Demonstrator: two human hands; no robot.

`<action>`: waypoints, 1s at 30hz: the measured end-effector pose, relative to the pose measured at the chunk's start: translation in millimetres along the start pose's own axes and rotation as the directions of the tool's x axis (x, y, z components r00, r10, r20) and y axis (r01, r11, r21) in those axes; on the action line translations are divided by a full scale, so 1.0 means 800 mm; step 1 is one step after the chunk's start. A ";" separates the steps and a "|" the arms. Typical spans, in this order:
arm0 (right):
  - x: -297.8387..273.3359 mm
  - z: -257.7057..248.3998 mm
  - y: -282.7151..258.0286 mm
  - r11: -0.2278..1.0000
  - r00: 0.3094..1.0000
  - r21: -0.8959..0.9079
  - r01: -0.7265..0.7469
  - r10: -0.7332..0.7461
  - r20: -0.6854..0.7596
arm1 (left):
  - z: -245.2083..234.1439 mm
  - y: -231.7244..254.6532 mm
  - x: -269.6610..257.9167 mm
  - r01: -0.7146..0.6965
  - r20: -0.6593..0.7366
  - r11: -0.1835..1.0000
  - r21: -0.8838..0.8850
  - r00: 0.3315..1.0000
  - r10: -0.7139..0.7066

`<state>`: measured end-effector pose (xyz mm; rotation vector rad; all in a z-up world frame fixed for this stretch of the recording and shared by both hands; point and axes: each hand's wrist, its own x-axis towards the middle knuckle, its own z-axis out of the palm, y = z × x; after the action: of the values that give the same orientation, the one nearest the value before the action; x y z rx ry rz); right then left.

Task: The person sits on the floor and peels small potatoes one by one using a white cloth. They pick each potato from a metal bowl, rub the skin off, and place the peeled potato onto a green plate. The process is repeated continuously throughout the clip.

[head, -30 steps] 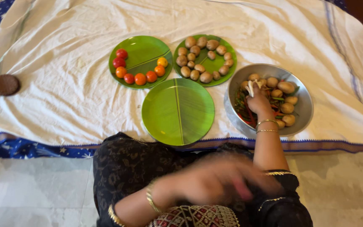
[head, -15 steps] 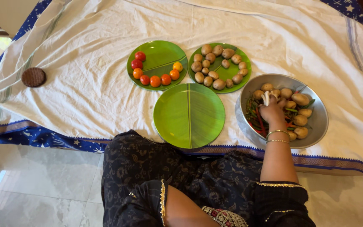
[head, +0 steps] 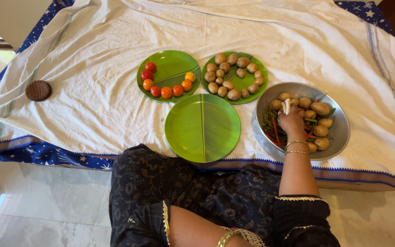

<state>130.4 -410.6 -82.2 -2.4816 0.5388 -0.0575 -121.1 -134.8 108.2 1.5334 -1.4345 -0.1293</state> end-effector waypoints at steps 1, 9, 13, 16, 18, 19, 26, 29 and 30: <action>-0.002 0.000 -0.002 1.000 1.000 0.006 0.000 0.000 0.001 | 0.000 0.003 0.003 -0.001 0.004 1.000 -0.006 1.000 0.001; 0.025 0.023 0.025 0.976 0.972 0.041 0.215 -0.210 -0.110 | 0.012 -0.044 -0.030 0.048 -0.078 0.950 -0.309 0.994 -0.076; 0.036 0.032 0.036 0.968 0.965 0.155 0.199 -0.166 -0.204 | -0.044 -0.111 -0.145 0.266 -0.495 0.720 -0.642 0.573 -0.653; 0.040 0.035 0.034 0.986 0.981 0.020 0.168 -0.166 -0.100 | -0.068 -0.125 -0.238 -0.029 -0.526 0.526 -0.850 0.103 -0.844; 0.035 0.034 0.032 0.982 0.977 0.013 0.190 -0.188 -0.104 | -0.075 -0.125 -0.285 -0.042 -0.632 0.631 -0.775 0.093 -0.770; 0.031 0.033 0.028 0.980 0.974 0.010 0.201 -0.199 -0.105 | -0.076 -0.125 -0.301 -0.101 -0.647 0.639 -0.762 0.120 -0.753; -0.010 0.005 -0.006 0.954 0.974 0.196 0.225 -0.212 -0.084 | -0.081 -0.149 -0.320 -0.148 -0.640 0.623 -0.768 0.144 -0.755; -0.019 -0.007 -0.020 0.903 0.942 0.306 0.301 -0.231 -0.245 | -0.083 -0.156 -0.316 -0.093 -0.637 0.631 -0.771 0.147 -0.757; -0.023 -0.013 -0.023 0.849 0.914 0.384 0.363 -0.245 -0.323 | -0.083 -0.156 -0.316 -0.081 -0.635 0.631 -0.772 0.144 -0.759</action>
<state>118.8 -395.6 -62.0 -2.0962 0.1922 -0.5817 -64.7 81.2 -76.3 0.8991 0.1656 0.0312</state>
